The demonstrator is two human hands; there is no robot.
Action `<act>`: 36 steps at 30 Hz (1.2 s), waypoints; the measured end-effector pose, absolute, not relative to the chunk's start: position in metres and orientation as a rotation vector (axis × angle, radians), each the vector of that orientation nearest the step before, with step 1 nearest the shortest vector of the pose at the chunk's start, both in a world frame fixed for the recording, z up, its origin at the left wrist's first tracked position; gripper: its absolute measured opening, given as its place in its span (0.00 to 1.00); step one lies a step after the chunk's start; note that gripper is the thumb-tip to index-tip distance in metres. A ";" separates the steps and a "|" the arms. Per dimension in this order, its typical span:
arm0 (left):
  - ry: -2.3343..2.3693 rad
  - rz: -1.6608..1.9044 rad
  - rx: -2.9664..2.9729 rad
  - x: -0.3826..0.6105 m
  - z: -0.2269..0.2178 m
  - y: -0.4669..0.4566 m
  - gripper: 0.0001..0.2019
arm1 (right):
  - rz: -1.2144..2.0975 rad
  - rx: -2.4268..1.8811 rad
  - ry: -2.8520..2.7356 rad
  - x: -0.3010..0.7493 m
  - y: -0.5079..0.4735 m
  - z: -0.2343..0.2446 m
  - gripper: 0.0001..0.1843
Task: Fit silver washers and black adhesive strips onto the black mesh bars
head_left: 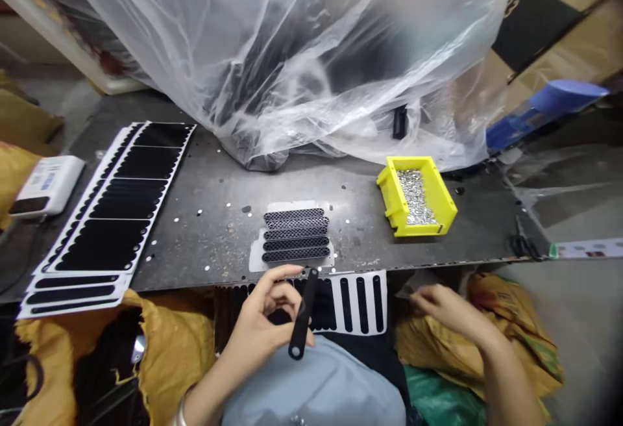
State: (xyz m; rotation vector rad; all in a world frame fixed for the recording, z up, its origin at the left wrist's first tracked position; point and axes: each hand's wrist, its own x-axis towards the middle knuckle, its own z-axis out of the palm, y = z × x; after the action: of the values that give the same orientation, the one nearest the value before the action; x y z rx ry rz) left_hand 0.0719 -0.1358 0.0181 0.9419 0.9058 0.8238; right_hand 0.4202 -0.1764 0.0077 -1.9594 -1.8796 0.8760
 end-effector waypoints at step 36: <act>1.625 0.740 1.576 0.019 -0.016 -0.082 0.08 | 0.384 -1.045 -2.292 0.221 -0.073 -0.004 0.08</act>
State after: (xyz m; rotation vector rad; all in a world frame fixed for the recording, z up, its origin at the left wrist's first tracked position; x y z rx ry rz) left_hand 0.0193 -0.0818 -0.0161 1.5761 1.6249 0.7399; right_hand 0.2207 -0.0734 -0.0040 -1.0450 -2.2919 0.3845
